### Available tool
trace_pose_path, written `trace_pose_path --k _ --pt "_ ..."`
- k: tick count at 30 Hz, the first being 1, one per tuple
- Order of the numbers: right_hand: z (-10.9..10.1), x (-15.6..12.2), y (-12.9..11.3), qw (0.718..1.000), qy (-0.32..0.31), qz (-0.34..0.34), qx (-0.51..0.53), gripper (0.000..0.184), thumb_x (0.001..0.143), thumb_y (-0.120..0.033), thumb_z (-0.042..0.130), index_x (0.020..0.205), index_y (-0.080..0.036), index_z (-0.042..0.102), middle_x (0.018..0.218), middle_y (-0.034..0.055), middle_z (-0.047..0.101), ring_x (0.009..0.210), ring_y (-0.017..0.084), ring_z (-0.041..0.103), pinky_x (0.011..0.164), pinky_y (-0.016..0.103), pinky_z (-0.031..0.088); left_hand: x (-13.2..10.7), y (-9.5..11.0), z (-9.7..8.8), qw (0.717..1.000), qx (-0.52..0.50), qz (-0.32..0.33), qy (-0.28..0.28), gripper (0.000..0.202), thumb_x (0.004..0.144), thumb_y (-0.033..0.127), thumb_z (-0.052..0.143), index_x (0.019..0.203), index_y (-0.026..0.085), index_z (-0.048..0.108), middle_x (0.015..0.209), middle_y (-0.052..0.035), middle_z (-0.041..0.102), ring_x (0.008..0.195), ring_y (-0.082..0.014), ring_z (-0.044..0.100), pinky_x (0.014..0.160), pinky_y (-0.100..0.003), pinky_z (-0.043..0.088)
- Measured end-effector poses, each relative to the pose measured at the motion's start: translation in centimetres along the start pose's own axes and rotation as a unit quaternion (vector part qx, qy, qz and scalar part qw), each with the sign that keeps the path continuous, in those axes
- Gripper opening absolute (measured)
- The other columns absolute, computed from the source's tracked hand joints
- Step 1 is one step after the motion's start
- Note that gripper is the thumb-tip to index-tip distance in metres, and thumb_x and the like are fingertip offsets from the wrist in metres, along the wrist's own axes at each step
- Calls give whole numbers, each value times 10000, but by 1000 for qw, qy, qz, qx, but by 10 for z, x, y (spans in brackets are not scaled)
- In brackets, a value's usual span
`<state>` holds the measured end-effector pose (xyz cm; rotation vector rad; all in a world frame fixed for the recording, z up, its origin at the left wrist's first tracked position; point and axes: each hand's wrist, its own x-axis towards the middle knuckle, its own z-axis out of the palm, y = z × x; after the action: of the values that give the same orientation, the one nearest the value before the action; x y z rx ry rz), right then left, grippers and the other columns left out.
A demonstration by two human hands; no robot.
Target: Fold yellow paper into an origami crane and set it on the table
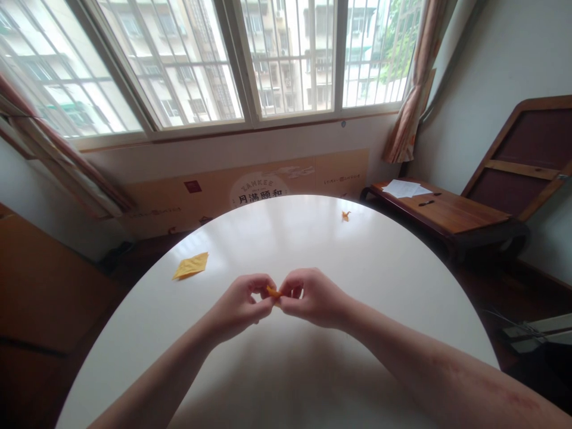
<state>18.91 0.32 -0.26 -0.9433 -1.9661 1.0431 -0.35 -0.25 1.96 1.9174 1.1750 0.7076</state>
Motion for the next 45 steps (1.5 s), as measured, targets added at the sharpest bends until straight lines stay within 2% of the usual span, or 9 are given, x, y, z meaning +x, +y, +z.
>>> trace_pose_path --k 5,15,20,23,27,30,35,40,45 --pt "-5 0 4 999 -49 -14 -16 66 749 -180 667 702 -158 708 672 8 627 588 116 525 526 219 384 -1 -4 0 996 -41 -53 -64 107 649 145 545 704 151 636 627 13 564 495 -108 541 424 -180 408" --pt "-6 2 6 995 -88 44 29 173 778 -291 661 695 -143 692 616 8 621 571 124 524 500 218 361 0 -6 -5 994 -63 -40 -80 127 691 193 583 721 137 693 626 -5 582 526 -112 533 424 -177 440" --pt "-8 2 11 992 -105 55 45 148 779 -258 642 693 -146 687 626 8 640 565 120 538 504 216 373 1 -6 -8 995 -53 -60 -66 145 711 217 603 734 130 717 618 -12 593 537 -113 524 410 -171 439" --pt "-10 4 13 993 -92 60 52 137 772 -225 625 685 -141 690 615 7 636 550 111 533 495 209 382 3 -9 -13 994 -76 -68 -49 186 743 271 617 795 125 720 624 -17 590 560 -121 539 397 -159 425" --pt "-9 7 16 994 -14 77 82 192 815 -291 625 788 -125 718 637 22 640 548 119 543 477 210 426 7 -13 -17 982 -166 -77 41 245 731 369 653 776 129 678 759 -48 622 611 -128 545 367 -155 408" --pt "-5 10 21 995 70 23 60 284 851 -387 632 818 -131 751 642 28 643 514 112 509 446 215 411 8 -14 -13 977 -174 -95 79 323 752 451 612 685 134 619 739 -45 588 564 -114 508 342 -161 388" --pt "0 8 27 981 162 -109 -9 165 847 -327 695 842 -192 790 722 47 696 600 138 569 558 251 461 6 -11 0 969 -202 -122 70 431 775 550 591 727 124 642 752 -59 590 569 -114 511 356 -164 375" --pt "0 4 22 971 138 -191 -36 124 879 -220 664 891 -227 787 787 55 702 646 146 631 560 241 475 3 -3 4 948 -277 -153 36 454 738 587 673 761 134 653 776 -49 592 578 -101 502 367 -155 369" --pt "1 4 20 963 112 -239 -52 147 902 -185 637 909 -247 771 877 58 716 745 156 669 636 252 503 2 -2 3 945 -286 -159 28 381 660 471 801 774 130 673 650 -8 550 561 -96 477 370 -142 354"
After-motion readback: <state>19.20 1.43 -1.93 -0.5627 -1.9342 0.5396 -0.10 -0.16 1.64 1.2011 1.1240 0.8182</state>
